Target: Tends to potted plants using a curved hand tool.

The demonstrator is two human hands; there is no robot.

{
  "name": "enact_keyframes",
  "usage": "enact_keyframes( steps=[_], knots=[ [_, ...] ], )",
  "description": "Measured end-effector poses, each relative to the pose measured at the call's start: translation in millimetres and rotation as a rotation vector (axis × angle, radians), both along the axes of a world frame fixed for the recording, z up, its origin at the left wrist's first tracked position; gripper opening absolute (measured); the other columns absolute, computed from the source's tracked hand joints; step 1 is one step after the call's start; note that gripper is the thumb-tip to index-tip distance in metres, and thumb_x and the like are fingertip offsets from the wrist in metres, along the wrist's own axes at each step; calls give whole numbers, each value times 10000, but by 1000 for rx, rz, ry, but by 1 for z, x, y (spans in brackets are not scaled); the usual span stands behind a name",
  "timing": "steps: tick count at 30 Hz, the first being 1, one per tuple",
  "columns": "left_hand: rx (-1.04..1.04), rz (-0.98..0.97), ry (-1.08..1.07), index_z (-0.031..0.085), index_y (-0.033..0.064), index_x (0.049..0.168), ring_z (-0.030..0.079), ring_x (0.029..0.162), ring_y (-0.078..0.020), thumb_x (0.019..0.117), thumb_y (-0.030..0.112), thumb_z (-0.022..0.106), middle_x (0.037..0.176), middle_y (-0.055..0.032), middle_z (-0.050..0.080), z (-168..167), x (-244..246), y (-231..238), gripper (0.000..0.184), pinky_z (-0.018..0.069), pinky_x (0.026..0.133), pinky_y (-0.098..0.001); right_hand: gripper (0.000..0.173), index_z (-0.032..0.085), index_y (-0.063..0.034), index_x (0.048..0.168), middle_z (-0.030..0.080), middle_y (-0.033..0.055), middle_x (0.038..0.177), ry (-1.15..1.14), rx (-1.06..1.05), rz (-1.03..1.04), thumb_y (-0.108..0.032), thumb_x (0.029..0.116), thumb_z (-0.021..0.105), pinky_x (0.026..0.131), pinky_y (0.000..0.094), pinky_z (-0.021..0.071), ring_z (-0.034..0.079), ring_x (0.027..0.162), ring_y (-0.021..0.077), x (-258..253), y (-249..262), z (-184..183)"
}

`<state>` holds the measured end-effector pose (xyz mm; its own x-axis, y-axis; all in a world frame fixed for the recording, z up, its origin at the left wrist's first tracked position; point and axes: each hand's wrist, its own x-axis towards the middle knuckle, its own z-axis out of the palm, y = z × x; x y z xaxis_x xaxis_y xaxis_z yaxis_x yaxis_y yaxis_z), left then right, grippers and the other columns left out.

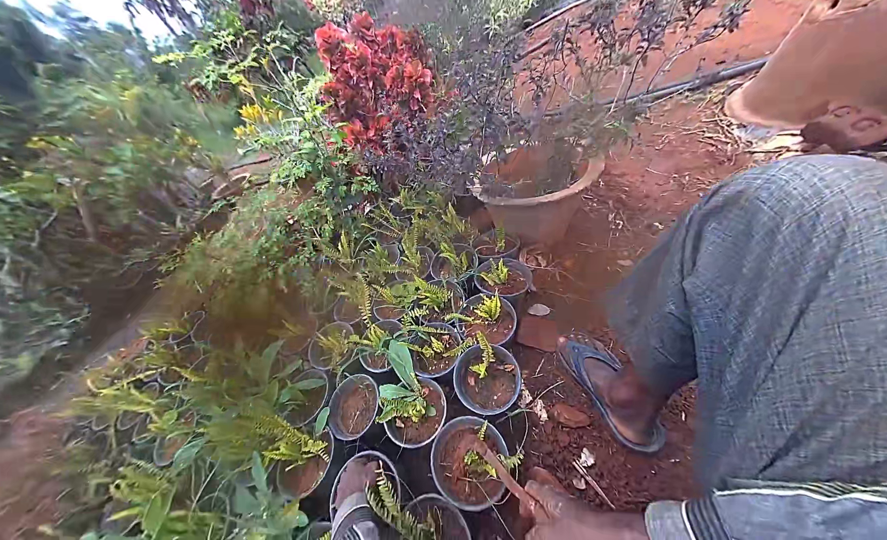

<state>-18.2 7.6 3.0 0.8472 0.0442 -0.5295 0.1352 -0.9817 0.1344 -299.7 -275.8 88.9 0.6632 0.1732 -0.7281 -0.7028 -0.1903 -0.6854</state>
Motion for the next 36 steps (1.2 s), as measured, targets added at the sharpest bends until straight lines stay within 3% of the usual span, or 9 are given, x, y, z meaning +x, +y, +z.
enact_keyframes(
  steps=[4, 10, 16, 20, 23, 26, 29, 33, 36],
  knots=[
    [70, -9, -111, 714, 111, 1259, 608, 1283, -350, 1041, 371, 545, 1337, -171, 666, 20, -19, -19, 379, 476, 1060, -583, 445, 459, -75, 1349, 608, 142, 948, -4, 2, 3, -226, 983, 664, 626, 407, 547, 625, 676, 229, -1, 0, -3],
    [137, -78, -39, 678, 115, 1311, 592, 1300, -357, 1019, 304, 568, 1369, -178, 641, 46, -14, -30, 364, 465, 1070, -582, 466, 431, -99, 1390, 599, 123, 946, 50, 6, -7, -227, 998, 648, 590, 378, 554, 622, 642, 211, 0, -4, 3],
    [239, -117, 28, 687, 150, 1288, 619, 1256, -372, 982, 254, 626, 1345, -178, 651, 52, 5, -30, 330, 508, 990, -609, 467, 435, -96, 1396, 596, 119, 951, 65, 17, -21, -227, 1003, 651, 588, 357, 550, 613, 630, 195, 5, -7, 6],
    [73, -46, 59, 709, 92, 1246, 613, 1260, -371, 998, 246, 631, 1313, -195, 664, 40, 18, -13, 302, 467, 1047, -601, 441, 448, -95, 1381, 591, 113, 947, 77, 27, -36, -230, 1010, 645, 576, 347, 544, 603, 619, 184, 8, -7, 7],
    [-145, 86, 27, 713, 16, 1223, 598, 1276, -365, 1033, 153, 539, 1292, -231, 666, 28, 18, 1, 292, 427, 1103, -547, 381, 483, -99, 1329, 582, 97, 907, 49, -2, -68, -254, 1020, 642, 540, 334, 523, 573, 578, 172, 9, -6, 12],
    [-179, 165, 19, 704, -9, 1217, 604, 1268, -353, 1057, 170, 510, 1294, -240, 661, 28, 16, -1, 308, 429, 1101, -528, 377, 537, -79, 1318, 596, 131, 943, -184, -175, 7, -241, 994, 640, 677, 438, 527, 598, 725, 240, 10, -1, 18],
    [-186, 173, 48, 694, -21, 1218, 609, 1254, -359, 1056, 159, 499, 1291, -248, 657, 26, 16, -2, 311, 439, 1084, -539, 416, 547, -71, 1342, 626, 146, 942, -484, -333, 159, -314, 1006, 575, 791, 521, 512, 623, 824, 304, 24, 4, 23],
    [-134, 92, 76, 703, -18, 1195, 610, 1256, -365, 1041, 183, 511, 1295, -245, 656, 22, 21, 1, 318, 442, 1073, -568, 406, 535, -29, 1346, 630, 195, 1120, -567, -355, 329, -317, 1061, 527, 914, 516, 511, 642, 995, 335, 70, 34, 45],
    [-116, 46, 92, 671, -12, 1262, 559, 1334, -355, 1059, 212, 486, 1375, -237, 615, 19, 19, 1, 355, 406, 1124, -554, 410, 525, -18, 1357, 620, 218, 1246, -577, -437, 453, -309, 1070, 497, 982, 552, 497, 631, 1154, 367, 109, 60, 30]
  ],
)
